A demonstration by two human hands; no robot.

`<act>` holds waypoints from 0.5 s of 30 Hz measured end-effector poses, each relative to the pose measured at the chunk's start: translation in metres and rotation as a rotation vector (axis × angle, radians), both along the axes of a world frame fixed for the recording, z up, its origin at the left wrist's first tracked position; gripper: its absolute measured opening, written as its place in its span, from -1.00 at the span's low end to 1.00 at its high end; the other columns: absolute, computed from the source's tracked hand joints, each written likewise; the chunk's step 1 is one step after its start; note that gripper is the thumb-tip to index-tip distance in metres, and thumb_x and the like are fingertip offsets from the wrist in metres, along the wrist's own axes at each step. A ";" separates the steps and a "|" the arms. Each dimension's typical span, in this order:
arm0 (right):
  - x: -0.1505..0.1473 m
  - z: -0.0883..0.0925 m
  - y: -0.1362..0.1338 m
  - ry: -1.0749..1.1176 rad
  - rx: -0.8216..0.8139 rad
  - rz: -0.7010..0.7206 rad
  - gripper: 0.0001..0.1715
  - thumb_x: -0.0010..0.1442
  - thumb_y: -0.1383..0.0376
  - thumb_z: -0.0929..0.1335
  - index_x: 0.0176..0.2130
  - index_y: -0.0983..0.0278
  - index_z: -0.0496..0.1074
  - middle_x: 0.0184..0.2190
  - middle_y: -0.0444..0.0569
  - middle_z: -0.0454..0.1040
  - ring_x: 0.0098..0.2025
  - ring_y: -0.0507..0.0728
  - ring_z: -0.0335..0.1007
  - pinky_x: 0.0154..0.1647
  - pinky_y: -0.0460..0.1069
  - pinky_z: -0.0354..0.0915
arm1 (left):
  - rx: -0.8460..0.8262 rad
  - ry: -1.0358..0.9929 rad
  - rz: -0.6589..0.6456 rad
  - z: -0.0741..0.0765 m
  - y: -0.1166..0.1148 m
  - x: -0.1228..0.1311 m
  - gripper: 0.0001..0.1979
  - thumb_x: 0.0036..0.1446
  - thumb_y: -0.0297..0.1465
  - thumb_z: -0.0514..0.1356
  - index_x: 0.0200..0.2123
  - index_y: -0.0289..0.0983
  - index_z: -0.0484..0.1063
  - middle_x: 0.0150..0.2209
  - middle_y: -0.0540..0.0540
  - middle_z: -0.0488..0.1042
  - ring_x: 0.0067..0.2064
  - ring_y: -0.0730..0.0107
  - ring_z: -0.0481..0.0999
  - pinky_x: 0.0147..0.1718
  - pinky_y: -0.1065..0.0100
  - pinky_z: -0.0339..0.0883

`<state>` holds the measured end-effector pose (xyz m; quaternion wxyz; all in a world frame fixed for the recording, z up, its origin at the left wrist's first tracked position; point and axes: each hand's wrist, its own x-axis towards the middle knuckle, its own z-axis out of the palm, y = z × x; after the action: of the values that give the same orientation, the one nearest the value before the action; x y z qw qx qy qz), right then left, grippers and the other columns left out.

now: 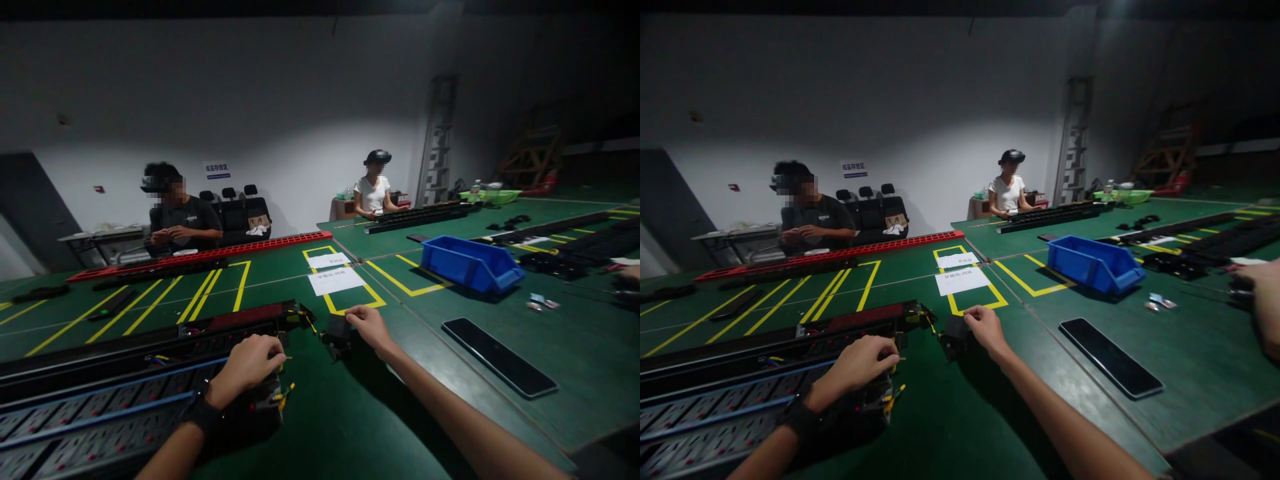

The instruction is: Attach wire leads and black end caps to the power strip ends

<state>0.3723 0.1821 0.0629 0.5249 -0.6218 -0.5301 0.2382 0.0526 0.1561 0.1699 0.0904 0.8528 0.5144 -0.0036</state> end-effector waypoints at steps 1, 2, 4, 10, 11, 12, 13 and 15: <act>0.004 -0.001 0.002 -0.011 -0.017 -0.017 -0.75 0.12 0.27 0.37 -0.28 0.27 0.66 -0.27 0.10 0.74 -0.19 0.26 0.69 -0.15 0.06 0.48 | -0.010 -0.009 -0.003 -0.001 0.002 -0.001 -0.78 0.37 -0.25 0.25 -0.11 -0.11 0.72 -0.04 -0.10 0.72 -0.02 0.02 0.67 -0.17 0.22 0.37; 0.009 -0.001 0.004 -0.026 -0.032 -0.035 -0.76 0.13 0.29 0.37 -0.28 0.26 0.66 -0.26 0.10 0.74 -0.18 0.27 0.69 -0.15 0.06 0.46 | -0.020 -0.018 -0.004 -0.001 0.004 -0.001 -0.79 0.36 -0.26 0.26 -0.12 -0.11 0.72 -0.05 -0.09 0.72 -0.02 0.02 0.67 -0.17 0.23 0.36; 0.019 -0.002 0.005 -0.066 -0.061 -0.074 -0.76 0.16 0.32 0.37 -0.26 0.27 0.67 -0.22 0.13 0.74 -0.14 0.28 0.67 -0.13 0.06 0.43 | -0.050 -0.037 -0.005 0.000 0.009 -0.003 -0.82 0.32 -0.27 0.29 -0.15 -0.12 0.73 -0.10 -0.08 0.73 -0.04 0.05 0.68 -0.20 0.25 0.35; 0.041 0.001 0.003 -0.240 -0.156 -0.121 -0.73 0.27 0.27 0.37 -0.16 0.28 0.68 -0.19 0.17 0.72 -0.14 0.28 0.61 -0.18 0.07 0.31 | -0.090 -0.047 -0.074 0.006 0.019 -0.014 -0.83 0.26 -0.29 0.30 -0.25 -0.14 0.73 -0.21 -0.07 0.73 -0.16 0.13 0.68 -0.31 0.30 0.26; 0.042 0.002 0.003 -0.268 -0.168 -0.118 -0.73 0.29 0.25 0.37 -0.15 0.27 0.68 -0.19 0.16 0.72 -0.14 0.28 0.60 -0.18 0.06 0.29 | -0.072 -0.046 -0.086 0.006 0.019 -0.017 -0.82 0.25 -0.28 0.29 -0.25 -0.14 0.73 -0.23 -0.07 0.72 -0.18 0.14 0.67 -0.32 0.30 0.24; 0.042 0.002 0.002 -0.296 -0.177 -0.115 -0.72 0.30 0.24 0.37 -0.13 0.27 0.68 -0.19 0.16 0.71 -0.13 0.28 0.60 -0.18 0.06 0.28 | -0.058 -0.051 -0.101 0.007 0.020 -0.021 -0.81 0.25 -0.27 0.28 -0.25 -0.15 0.72 -0.25 -0.07 0.71 -0.21 0.15 0.66 -0.32 0.30 0.23; 0.041 0.002 0.002 -0.323 -0.183 -0.113 -0.71 0.31 0.23 0.37 -0.12 0.27 0.68 -0.17 0.16 0.71 -0.12 0.29 0.59 -0.17 0.06 0.28 | -0.057 -0.064 -0.122 0.007 0.022 -0.026 -0.79 0.25 -0.25 0.27 -0.25 -0.16 0.72 -0.28 -0.07 0.70 -0.24 0.16 0.65 -0.33 0.30 0.23; 0.040 0.003 0.001 -0.373 -0.191 -0.112 -0.69 0.31 0.23 0.37 -0.09 0.29 0.68 -0.13 0.18 0.71 -0.09 0.30 0.58 -0.14 0.06 0.27 | -0.086 -0.125 -0.170 0.007 0.025 -0.034 -0.75 0.25 -0.22 0.25 -0.25 -0.19 0.71 -0.32 -0.08 0.68 -0.30 0.20 0.62 -0.34 0.30 0.24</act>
<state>0.4121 0.1835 0.0663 0.3689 -0.7306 -0.5576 0.1384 0.0185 0.1808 0.1769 0.1584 0.8873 0.4328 0.0197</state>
